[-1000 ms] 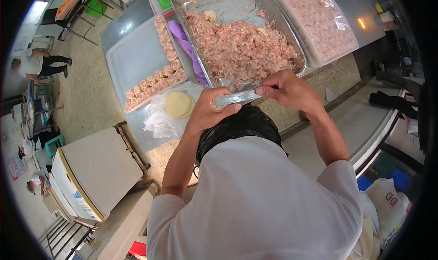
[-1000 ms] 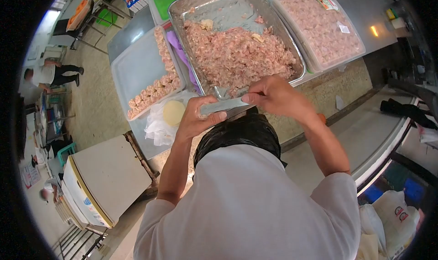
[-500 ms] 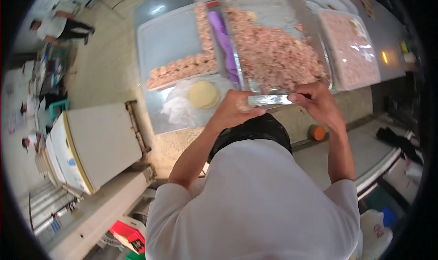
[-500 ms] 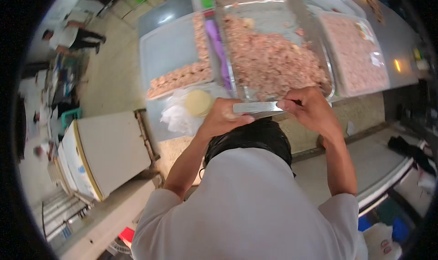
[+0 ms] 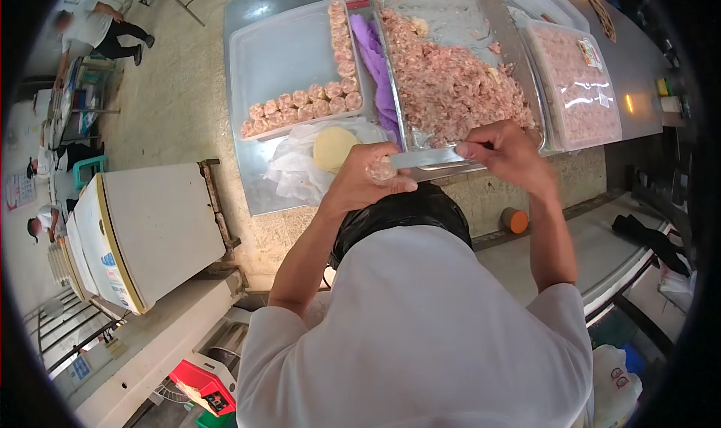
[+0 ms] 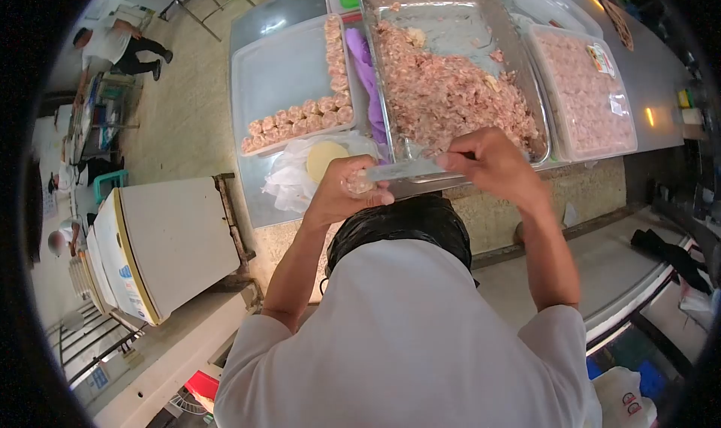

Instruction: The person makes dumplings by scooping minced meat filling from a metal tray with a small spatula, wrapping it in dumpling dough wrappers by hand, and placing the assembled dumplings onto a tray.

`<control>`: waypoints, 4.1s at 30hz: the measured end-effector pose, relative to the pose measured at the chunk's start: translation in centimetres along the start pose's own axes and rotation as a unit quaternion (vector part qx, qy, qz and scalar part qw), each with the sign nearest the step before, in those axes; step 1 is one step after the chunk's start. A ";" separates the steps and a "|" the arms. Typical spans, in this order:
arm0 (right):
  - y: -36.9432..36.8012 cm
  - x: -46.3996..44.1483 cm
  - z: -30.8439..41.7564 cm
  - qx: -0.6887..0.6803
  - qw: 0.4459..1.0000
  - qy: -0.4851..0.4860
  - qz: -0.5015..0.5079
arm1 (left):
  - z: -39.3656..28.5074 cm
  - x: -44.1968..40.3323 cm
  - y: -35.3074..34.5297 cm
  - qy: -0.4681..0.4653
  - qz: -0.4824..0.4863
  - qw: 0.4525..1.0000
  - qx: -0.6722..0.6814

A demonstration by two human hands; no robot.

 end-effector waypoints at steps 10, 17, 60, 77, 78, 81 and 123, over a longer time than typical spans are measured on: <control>-3.0 -0.6 1.4 0.032 0.999 0.000 0.009 | -1.7 1.0 1.0 -0.027 -0.035 0.998 -0.039; -3.3 -0.9 2.7 0.030 0.999 0.026 -0.017 | 0.3 2.0 2.2 0.034 -0.011 0.994 -0.105; -16.7 2.4 -1.3 -0.108 0.983 -0.102 -0.108 | 9.4 3.7 32.1 0.174 -0.113 0.928 -0.308; -16.8 1.8 -0.9 -0.121 0.983 -0.101 -0.091 | 10.2 2.3 31.4 0.120 -0.085 0.879 -0.454; -16.6 1.8 -1.0 -0.121 0.983 -0.099 -0.099 | 9.9 2.4 31.2 0.139 -0.075 0.880 -0.449; -16.0 2.3 -1.4 -0.124 0.980 -0.097 -0.117 | 8.4 2.4 30.7 0.098 -0.137 0.881 -0.443; -18.0 -5.0 -2.7 -0.122 0.975 -0.017 -0.184 | 10.5 6.3 19.5 -0.016 -0.248 0.820 0.516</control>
Point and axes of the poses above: each hand's wrist, its own x-axis away from the middle knuckle, its own y-axis out of the back of the hand, z = x × y, the point moved 8 cm from there along -x, towards the middle knuckle, and after that the axes turned 5 degrees about y, right-handed, at the moved point
